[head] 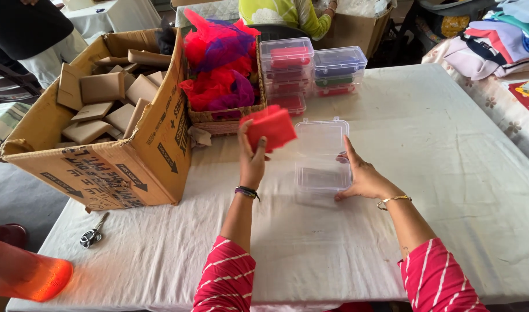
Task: Wrapping cardboard-packaged items in red net fabric and placing them into clear plastic containers.
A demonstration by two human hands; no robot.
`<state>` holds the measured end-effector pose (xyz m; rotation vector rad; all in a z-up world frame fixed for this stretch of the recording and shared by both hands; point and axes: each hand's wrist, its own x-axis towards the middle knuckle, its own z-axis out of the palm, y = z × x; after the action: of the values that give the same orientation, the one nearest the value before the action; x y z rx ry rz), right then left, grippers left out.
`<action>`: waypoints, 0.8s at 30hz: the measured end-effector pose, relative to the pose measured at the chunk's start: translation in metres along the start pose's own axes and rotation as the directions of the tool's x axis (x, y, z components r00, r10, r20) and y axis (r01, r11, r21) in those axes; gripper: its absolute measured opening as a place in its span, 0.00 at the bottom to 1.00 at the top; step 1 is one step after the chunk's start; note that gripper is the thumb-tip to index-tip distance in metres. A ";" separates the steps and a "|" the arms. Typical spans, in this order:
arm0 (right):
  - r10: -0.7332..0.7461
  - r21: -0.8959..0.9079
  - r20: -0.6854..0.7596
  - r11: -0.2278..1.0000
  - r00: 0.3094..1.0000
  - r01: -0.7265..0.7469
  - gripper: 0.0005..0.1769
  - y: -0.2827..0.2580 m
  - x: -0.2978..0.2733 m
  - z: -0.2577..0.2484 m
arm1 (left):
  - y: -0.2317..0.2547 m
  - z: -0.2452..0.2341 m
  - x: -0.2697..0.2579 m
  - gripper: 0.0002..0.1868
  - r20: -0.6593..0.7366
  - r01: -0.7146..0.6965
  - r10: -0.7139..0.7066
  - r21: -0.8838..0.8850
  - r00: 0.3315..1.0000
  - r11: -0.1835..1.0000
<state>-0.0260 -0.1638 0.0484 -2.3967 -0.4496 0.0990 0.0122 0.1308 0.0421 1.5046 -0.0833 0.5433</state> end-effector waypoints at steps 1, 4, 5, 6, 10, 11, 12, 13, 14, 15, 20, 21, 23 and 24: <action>0.033 0.002 0.008 0.999 0.999 -0.033 0.92 0.004 0.002 0.002 | -0.001 0.002 -0.001 0.21 0.111 -0.028 0.031 -0.028 0.993 0.999; 0.047 0.012 0.013 0.999 0.999 -0.047 0.95 0.013 0.006 0.009 | -0.025 0.018 -0.014 0.25 0.353 -0.033 0.065 -0.096 0.933 0.995; 0.030 0.026 0.007 0.999 1.000 -0.030 0.96 0.015 0.006 0.011 | -0.037 0.026 -0.019 0.25 0.484 -0.010 0.070 -0.126 0.872 0.992; 0.034 0.023 0.007 0.999 0.999 -0.034 0.96 0.018 0.007 0.014 | -0.038 0.032 -0.027 0.25 0.485 -0.007 0.069 -0.130 0.872 0.992; 0.032 0.058 -0.001 0.998 0.999 -0.032 0.94 0.024 0.008 0.016 | -0.014 0.055 -0.052 0.27 0.584 -0.137 0.006 0.180 0.812 0.974; 0.031 0.055 0.002 0.998 1.000 -0.031 0.93 0.025 0.008 0.017 | -0.002 0.059 -0.059 0.28 0.564 -0.138 -0.068 0.314 0.823 0.939; 0.032 0.057 0.002 0.998 0.999 -0.032 0.93 0.023 0.008 0.015 | 0.006 0.060 -0.062 0.28 0.565 -0.137 -0.070 0.315 0.822 0.939; 0.054 0.022 0.029 0.998 0.998 -0.055 0.92 0.021 0.009 0.014 | 0.013 0.061 -0.066 0.28 0.546 -0.113 -0.194 0.477 0.815 0.871; 0.079 -0.013 0.055 0.997 0.995 -0.078 0.90 0.020 0.009 0.013 | 0.019 0.063 -0.070 0.29 0.507 -0.092 -0.314 0.624 0.803 0.776; 0.081 -0.011 0.055 0.997 0.995 -0.081 0.90 0.016 0.006 0.011 | 0.017 0.063 -0.072 0.29 0.509 -0.092 -0.316 0.625 0.801 0.775; 0.004 -0.124 0.097 0.992 0.995 0.009 0.69 0.014 0.001 0.003 | -0.018 0.060 -0.073 0.23 0.496 -0.435 -0.043 0.797 0.867 0.419; 0.006 -0.121 0.099 0.993 0.995 0.006 0.69 0.015 0.000 0.002 | -0.018 0.057 -0.071 0.23 0.497 -0.435 -0.048 0.797 0.866 0.419; -0.015 -0.101 0.118 0.995 0.993 0.027 0.64 0.015 0.000 0.000 | -0.018 0.052 -0.065 0.27 0.531 -0.419 -0.111 0.765 0.840 0.490; -0.014 -0.098 0.118 0.995 0.993 0.025 0.64 0.017 0.000 -0.002 | -0.017 0.050 -0.061 0.27 0.532 -0.419 -0.113 0.765 0.839 0.489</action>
<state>-0.0206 -0.1769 0.0390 -2.4921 -0.5441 0.2141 -0.0206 0.0657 0.0078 2.6813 -0.4438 0.2863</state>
